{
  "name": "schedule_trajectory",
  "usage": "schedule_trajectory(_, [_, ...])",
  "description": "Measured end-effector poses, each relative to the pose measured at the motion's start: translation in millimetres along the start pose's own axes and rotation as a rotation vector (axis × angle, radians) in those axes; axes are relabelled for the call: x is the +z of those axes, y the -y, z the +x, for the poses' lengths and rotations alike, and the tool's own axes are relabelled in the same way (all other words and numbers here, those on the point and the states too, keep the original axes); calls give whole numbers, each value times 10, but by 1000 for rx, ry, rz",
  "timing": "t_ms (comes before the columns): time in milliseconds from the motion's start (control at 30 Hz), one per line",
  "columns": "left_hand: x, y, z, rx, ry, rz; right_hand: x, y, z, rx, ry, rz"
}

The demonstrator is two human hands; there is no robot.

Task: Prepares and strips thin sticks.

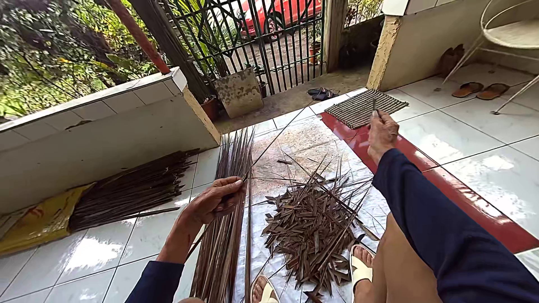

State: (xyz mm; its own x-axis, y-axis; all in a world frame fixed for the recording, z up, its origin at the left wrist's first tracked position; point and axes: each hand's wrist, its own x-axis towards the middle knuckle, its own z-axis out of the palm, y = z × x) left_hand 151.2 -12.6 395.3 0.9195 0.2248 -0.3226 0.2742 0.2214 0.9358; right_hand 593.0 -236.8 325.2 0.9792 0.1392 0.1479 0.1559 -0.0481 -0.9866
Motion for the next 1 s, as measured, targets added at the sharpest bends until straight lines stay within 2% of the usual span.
schedule_trajectory(67, [-7, -23, -11, 14, -43, -7, -83, -39, 29, 23, -2, -19])
schedule_trajectory(133, [-10, -23, -4, 25, -88, -7, -8, 48, -147, -14, 156, -66])
schedule_trajectory(233, [13, -1, 102, 35, -95, -56, 234, 328, -714, -199, 494, -113])
schedule_trajectory(333, [86, 1, 222, 21, -63, -138, 484, 489, -1459, -373, 675, -45])
schedule_trajectory(467, [170, -20, 382, 12, 58, -192, 695, 461, -1954, -359, 840, -4])
schedule_trajectory(700, [254, -47, 563, -26, 262, -281, 832, 338, -2002, -383, 854, -43])
schedule_trajectory(1000, [331, 4, 618, -55, 355, -367, 802, 310, -1981, -409, 712, -79])
